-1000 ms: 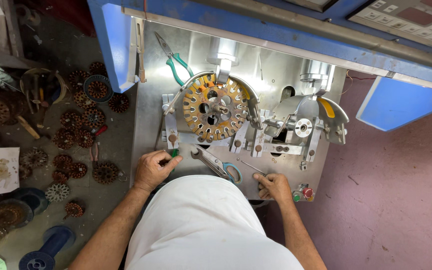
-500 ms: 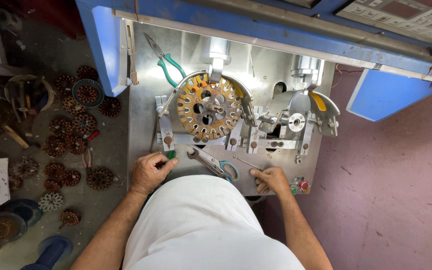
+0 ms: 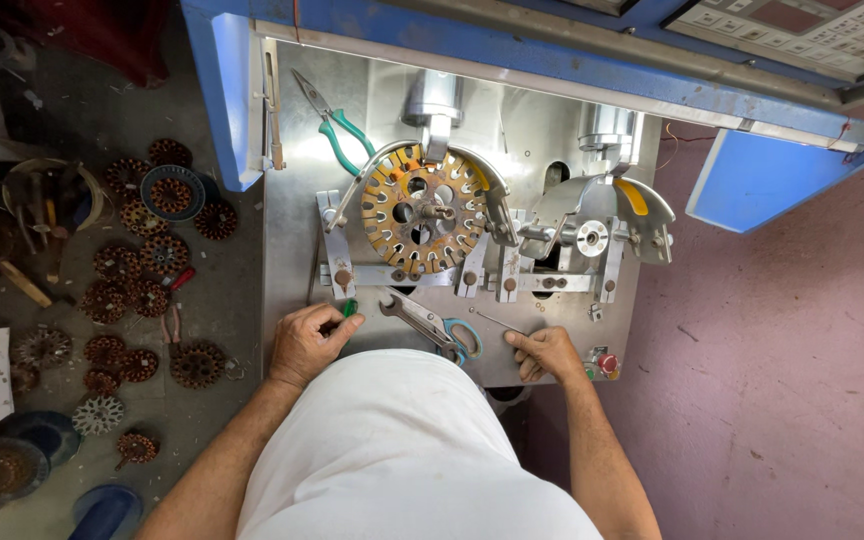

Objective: The person uses pliers and a screwdriver to adjust and secure components on a circular metal fixture mounted on a machine. They repeatedly position and tighten parts while handling small metal pieces.

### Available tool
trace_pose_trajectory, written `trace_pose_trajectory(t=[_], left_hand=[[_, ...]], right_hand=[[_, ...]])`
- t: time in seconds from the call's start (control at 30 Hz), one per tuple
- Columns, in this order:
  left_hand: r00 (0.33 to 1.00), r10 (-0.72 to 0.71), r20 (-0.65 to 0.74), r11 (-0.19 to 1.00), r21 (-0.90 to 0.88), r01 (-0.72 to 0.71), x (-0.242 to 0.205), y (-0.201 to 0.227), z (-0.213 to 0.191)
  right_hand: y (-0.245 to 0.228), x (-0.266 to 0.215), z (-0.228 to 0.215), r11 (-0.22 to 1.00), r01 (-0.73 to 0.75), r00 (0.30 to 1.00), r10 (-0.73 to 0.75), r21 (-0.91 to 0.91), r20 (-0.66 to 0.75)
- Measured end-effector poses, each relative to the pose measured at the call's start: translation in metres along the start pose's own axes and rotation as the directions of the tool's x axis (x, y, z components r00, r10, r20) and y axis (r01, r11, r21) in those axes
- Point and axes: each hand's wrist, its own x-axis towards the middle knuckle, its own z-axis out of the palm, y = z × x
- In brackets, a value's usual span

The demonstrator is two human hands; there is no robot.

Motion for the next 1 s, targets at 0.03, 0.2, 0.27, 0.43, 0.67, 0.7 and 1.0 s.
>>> trace_pose_trajectory(t=[0.03, 0.2, 0.27, 0.43, 0.67, 0.7, 1.0], left_hand=[[1.0, 0.006, 0.003, 1.0, 0.01, -0.006, -0.001, 0.0, -0.001], [0.996, 0.08, 0.041, 0.997, 0.009, -0.08, -0.002, 0.016, -0.017], [0.974, 0.225, 0.0, 0.974, 0.036, -0.225, -0.002, 0.029, -0.027], [0.832, 0.53, -0.164, 0.847, 0.138, -0.513, 0.017, 0.067, -0.052], [0.797, 0.546, -0.26, 0.827, 0.322, -0.461, 0.066, 0.104, -0.064], [0.815, 0.527, -0.241, 0.833, 0.335, -0.44, 0.07, 0.103, -0.065], [0.85, 0.478, -0.223, 0.872, 0.236, -0.429, 0.079, 0.093, -0.064]], right_hand=[[0.0, -0.003, 0.0, 1.0, 0.003, 1.0, -0.003, 0.006, 0.005], [-0.028, -0.035, 0.004, 0.975, 0.027, 0.998, -0.039, -0.219, -0.049], [-0.051, -0.058, 0.006, 0.878, 0.017, 0.99, -0.083, -0.478, -0.116], [-0.119, -0.108, 0.014, 0.78, 0.538, 0.7, -0.625, -0.321, -0.346], [-0.197, -0.112, 0.01, 0.419, 0.768, 0.285, -0.901, -0.484, -0.328], [-0.198, -0.112, 0.006, 0.433, 0.768, 0.323, -0.898, -0.472, -0.299], [-0.135, -0.097, 0.012, 0.587, 0.606, 0.716, -0.696, -0.537, 0.047]])
